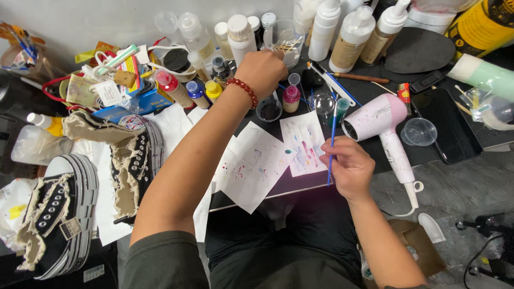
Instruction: The person prepares and applies colorful liquid to a custom sneaker. Using a thin brush, the person mixes yellow and purple liquids in a small container before painting the edges and surfaces of the shoe's sole.
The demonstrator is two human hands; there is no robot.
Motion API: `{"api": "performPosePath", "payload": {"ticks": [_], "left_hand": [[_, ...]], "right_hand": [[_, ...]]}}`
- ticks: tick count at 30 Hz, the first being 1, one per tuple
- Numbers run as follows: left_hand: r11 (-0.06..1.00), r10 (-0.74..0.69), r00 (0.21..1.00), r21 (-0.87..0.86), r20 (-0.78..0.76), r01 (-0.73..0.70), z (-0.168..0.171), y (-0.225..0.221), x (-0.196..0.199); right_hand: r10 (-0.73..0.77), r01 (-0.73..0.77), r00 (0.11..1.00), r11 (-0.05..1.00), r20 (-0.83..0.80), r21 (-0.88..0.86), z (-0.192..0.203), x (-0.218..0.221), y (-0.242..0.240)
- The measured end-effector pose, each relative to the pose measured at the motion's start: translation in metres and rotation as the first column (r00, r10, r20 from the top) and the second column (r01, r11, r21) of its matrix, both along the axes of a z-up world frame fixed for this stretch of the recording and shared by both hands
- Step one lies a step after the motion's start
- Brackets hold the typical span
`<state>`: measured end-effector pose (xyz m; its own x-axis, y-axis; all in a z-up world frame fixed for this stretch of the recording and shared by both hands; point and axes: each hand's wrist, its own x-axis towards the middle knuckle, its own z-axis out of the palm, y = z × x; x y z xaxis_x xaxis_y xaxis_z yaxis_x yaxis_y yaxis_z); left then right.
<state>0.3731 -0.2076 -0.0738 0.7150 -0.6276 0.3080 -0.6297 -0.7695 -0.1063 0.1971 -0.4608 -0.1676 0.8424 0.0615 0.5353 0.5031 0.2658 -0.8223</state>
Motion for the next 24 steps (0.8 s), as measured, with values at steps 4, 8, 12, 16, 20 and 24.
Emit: {"api": "performPosePath", "payload": {"ticks": [4, 8, 12, 16, 20, 24], "left_hand": [[0.997, -0.029, 0.993, 0.069, -0.115, 0.037, -0.011, -0.004, 0.014], [0.993, -0.024, 0.99, 0.113, -0.14, 0.04, -0.013, -0.006, 0.02], [0.993, -0.07, 0.981, 0.08, -0.179, 0.086, -0.006, -0.006, 0.025], [0.995, -0.101, 0.975, -0.01, -0.196, 0.101, -0.001, -0.01, 0.028], [0.989, -0.143, 0.966, 0.012, -0.215, 0.149, -0.003, -0.02, 0.031], [0.985, -0.172, 0.956, -0.042, -0.238, 0.167, -0.003, -0.029, 0.035]], "right_hand": [[0.0, 0.0, 1.0, 1.0, 0.0, 0.003, 0.0, -0.001, -0.002], [0.026, -0.026, 1.0, 1.0, -0.002, -0.017, 0.003, 0.0, -0.003], [0.044, -0.043, 0.999, 0.997, 0.016, -0.058, 0.006, 0.003, -0.004], [0.056, -0.056, 0.998, 0.997, 0.009, -0.051, 0.006, 0.002, -0.005], [0.037, -0.036, 0.999, 0.998, 0.017, -0.06, 0.004, 0.002, -0.005], [0.028, -0.027, 0.999, 0.998, 0.018, -0.05, 0.006, 0.003, -0.004]]}}
